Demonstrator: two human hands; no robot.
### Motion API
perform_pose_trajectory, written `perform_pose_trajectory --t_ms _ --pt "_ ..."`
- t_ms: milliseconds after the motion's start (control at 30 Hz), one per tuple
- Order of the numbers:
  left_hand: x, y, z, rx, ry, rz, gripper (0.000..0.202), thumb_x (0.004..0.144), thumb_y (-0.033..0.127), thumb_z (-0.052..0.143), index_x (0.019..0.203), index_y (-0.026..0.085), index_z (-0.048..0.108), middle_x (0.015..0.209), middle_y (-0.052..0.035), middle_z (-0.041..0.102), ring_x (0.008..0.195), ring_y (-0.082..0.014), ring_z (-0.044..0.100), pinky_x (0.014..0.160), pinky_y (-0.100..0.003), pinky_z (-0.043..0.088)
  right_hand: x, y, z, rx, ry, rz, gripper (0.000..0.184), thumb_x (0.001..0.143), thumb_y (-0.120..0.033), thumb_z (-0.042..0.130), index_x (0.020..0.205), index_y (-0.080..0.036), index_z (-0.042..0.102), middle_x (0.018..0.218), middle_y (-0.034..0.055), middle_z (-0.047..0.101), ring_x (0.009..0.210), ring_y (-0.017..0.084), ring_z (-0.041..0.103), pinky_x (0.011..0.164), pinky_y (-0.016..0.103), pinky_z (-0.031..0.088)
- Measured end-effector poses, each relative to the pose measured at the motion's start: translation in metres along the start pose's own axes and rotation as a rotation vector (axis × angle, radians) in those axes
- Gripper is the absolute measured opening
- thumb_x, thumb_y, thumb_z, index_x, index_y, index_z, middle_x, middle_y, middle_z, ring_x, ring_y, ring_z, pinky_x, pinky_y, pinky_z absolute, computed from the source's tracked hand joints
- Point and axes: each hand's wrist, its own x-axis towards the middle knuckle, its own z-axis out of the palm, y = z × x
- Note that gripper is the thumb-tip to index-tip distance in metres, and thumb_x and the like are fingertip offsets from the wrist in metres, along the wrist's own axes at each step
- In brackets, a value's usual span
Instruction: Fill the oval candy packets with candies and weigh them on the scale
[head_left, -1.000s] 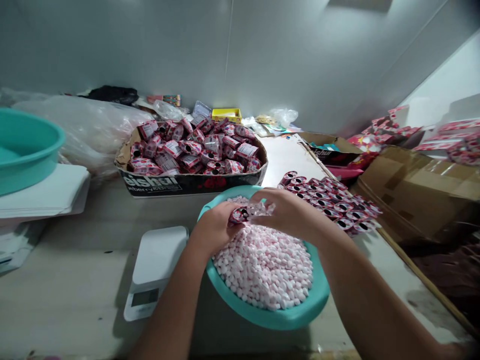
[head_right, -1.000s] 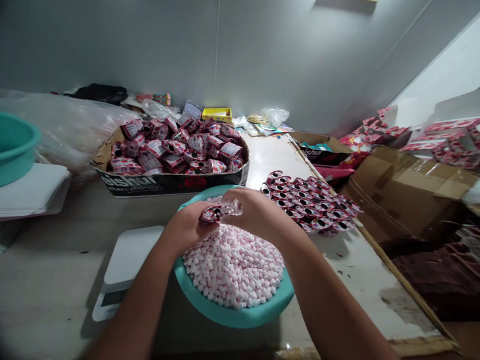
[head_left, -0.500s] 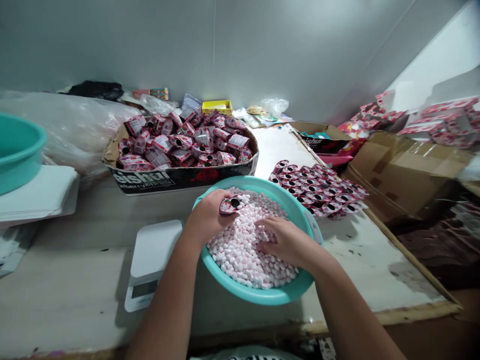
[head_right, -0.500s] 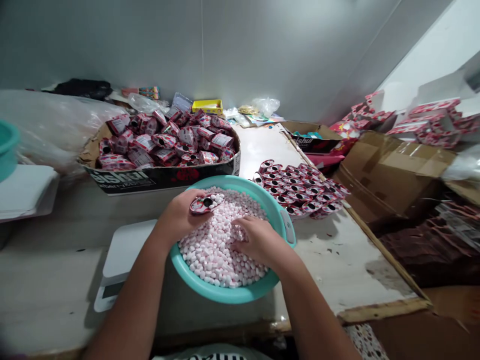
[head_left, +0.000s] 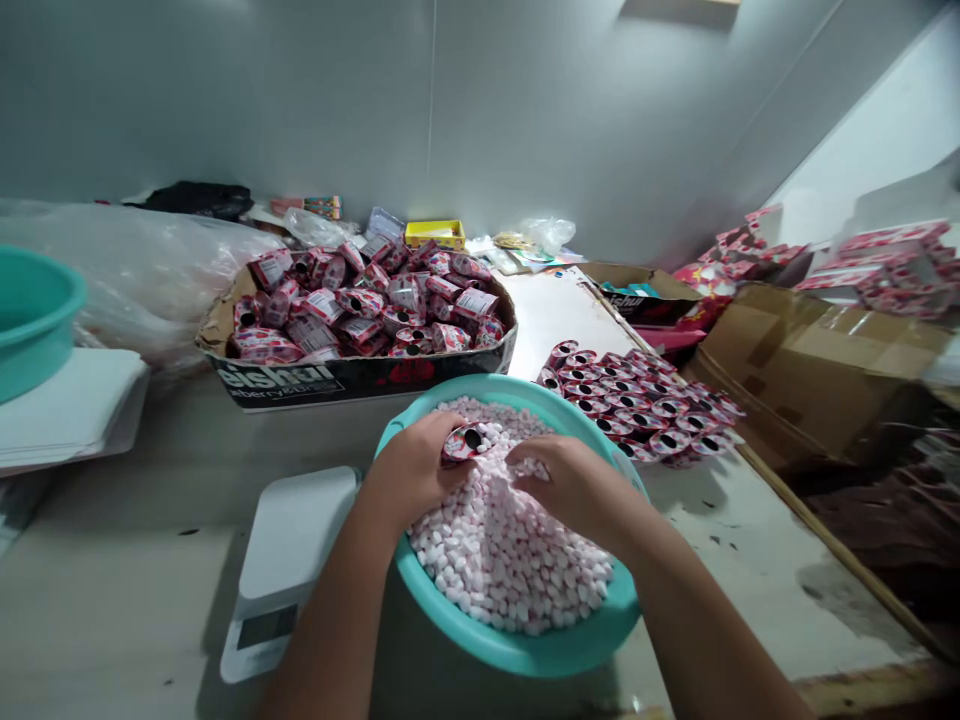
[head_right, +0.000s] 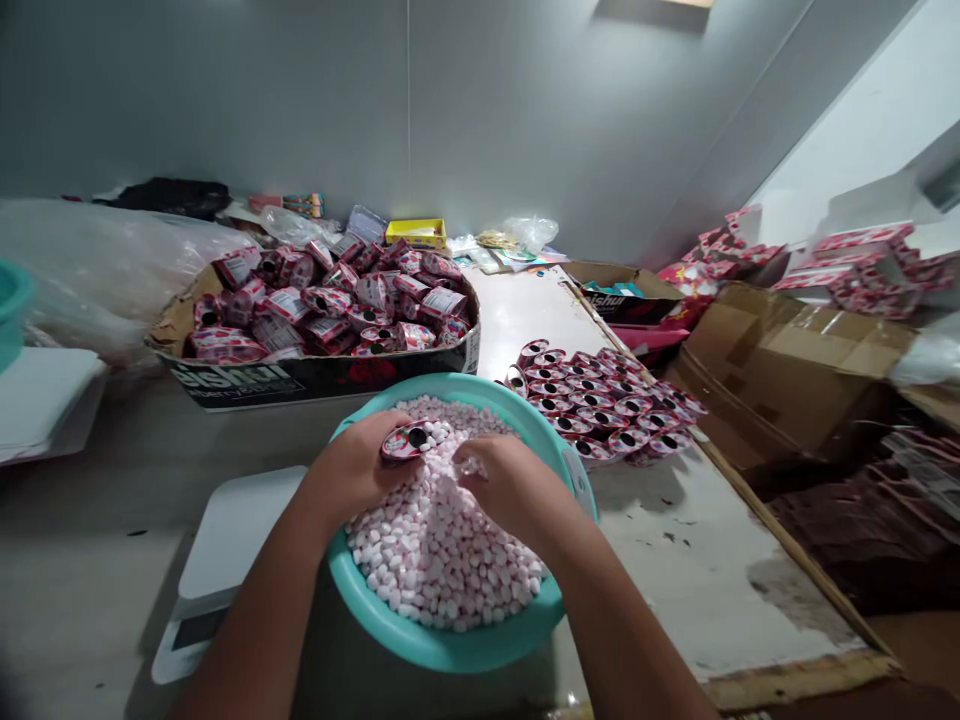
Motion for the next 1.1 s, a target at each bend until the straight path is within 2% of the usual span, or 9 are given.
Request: perform_pose_trajectory --t_ms 100,200,333,433,533,633,733,933,1100 --pt "0.000 -0.001 0.000 0.016 0.004 0.026 0.032 0.088 0.025 0.071 0.119 0.020 0.064 0.119 -0.0069 0.070 0.111 -0.0276 0.066 0.093 -0.037 0.051 0.009 -0.017 -0.018 0.011 0.088 -0.085 0.021 0.090 -0.018 0.063 0.107 -0.020 0.075 0.112 0.0057 0.076 0.103 0.021 0.070 0.089 0.031 0.052" --pt "0.000 -0.002 0.001 0.020 0.013 0.052 0.031 0.089 0.028 0.069 0.119 0.021 0.063 0.119 -0.0077 0.070 0.110 -0.0276 0.066 0.092 -0.037 0.051 0.021 -0.034 -0.027 0.021 0.057 -0.188 0.023 0.087 -0.013 0.064 0.105 -0.020 0.076 0.107 0.0046 0.076 0.099 0.020 0.069 0.087 0.031 0.051" --pt "0.001 -0.003 0.003 0.006 -0.008 0.033 0.030 0.090 0.029 0.068 0.119 0.020 0.063 0.118 -0.0082 0.070 0.107 -0.0278 0.066 0.090 -0.038 0.052 0.032 -0.042 -0.021 0.028 0.028 -0.258 0.022 0.086 -0.009 0.061 0.098 -0.021 0.075 0.106 0.0033 0.075 0.094 0.018 0.067 0.080 0.029 0.050" --pt "0.001 -0.002 0.004 0.024 -0.014 0.028 0.031 0.092 0.029 0.066 0.121 0.019 0.063 0.119 -0.0089 0.069 0.110 -0.0289 0.065 0.093 -0.040 0.051 0.032 -0.038 -0.013 0.067 0.080 -0.318 0.028 0.089 -0.010 0.060 0.107 -0.024 0.074 0.110 0.0028 0.072 0.096 0.016 0.066 0.079 0.027 0.050" --pt "0.000 -0.001 0.003 0.034 -0.026 0.028 0.031 0.092 0.031 0.067 0.121 0.019 0.063 0.118 -0.0084 0.069 0.109 -0.0288 0.065 0.092 -0.040 0.051 0.029 -0.029 -0.010 0.137 0.180 -0.376 0.020 0.094 -0.017 0.060 0.108 -0.025 0.073 0.106 0.0026 0.071 0.091 0.013 0.065 0.078 0.024 0.050" --pt "0.000 0.000 0.003 0.024 -0.023 -0.002 0.031 0.089 0.028 0.069 0.118 0.021 0.063 0.116 -0.0059 0.069 0.108 -0.0273 0.066 0.090 -0.038 0.051 0.029 -0.016 -0.013 0.178 0.316 -0.364 0.017 0.098 -0.025 0.056 0.105 -0.022 0.072 0.105 0.0040 0.070 0.088 0.012 0.065 0.075 0.023 0.050" --pt "0.001 0.000 0.003 0.049 -0.013 -0.019 0.033 0.087 0.027 0.072 0.118 0.021 0.063 0.118 -0.0052 0.069 0.110 -0.0276 0.065 0.092 -0.038 0.050 0.031 -0.006 -0.014 0.112 0.402 -0.283 0.022 0.098 -0.020 0.051 0.103 -0.020 0.072 0.105 0.0058 0.070 0.091 0.014 0.066 0.078 0.026 0.049" --pt "0.002 0.001 0.002 0.083 -0.014 -0.006 0.029 0.090 0.029 0.070 0.116 0.021 0.063 0.114 -0.0053 0.069 0.106 -0.0277 0.066 0.086 -0.038 0.050 0.037 -0.008 -0.008 0.052 0.213 -0.143 0.026 0.087 -0.006 0.051 0.085 -0.019 0.073 0.090 0.0025 0.072 0.083 0.014 0.064 0.073 0.024 0.046" --pt "0.001 0.003 0.001 0.097 -0.021 -0.006 0.026 0.088 0.026 0.070 0.113 0.021 0.064 0.111 -0.0053 0.069 0.104 -0.0275 0.066 0.084 -0.036 0.049 0.038 -0.011 -0.007 0.044 0.222 -0.172 0.025 0.083 -0.004 0.053 0.082 -0.018 0.074 0.083 0.0023 0.071 0.074 0.012 0.061 0.068 0.023 0.044"
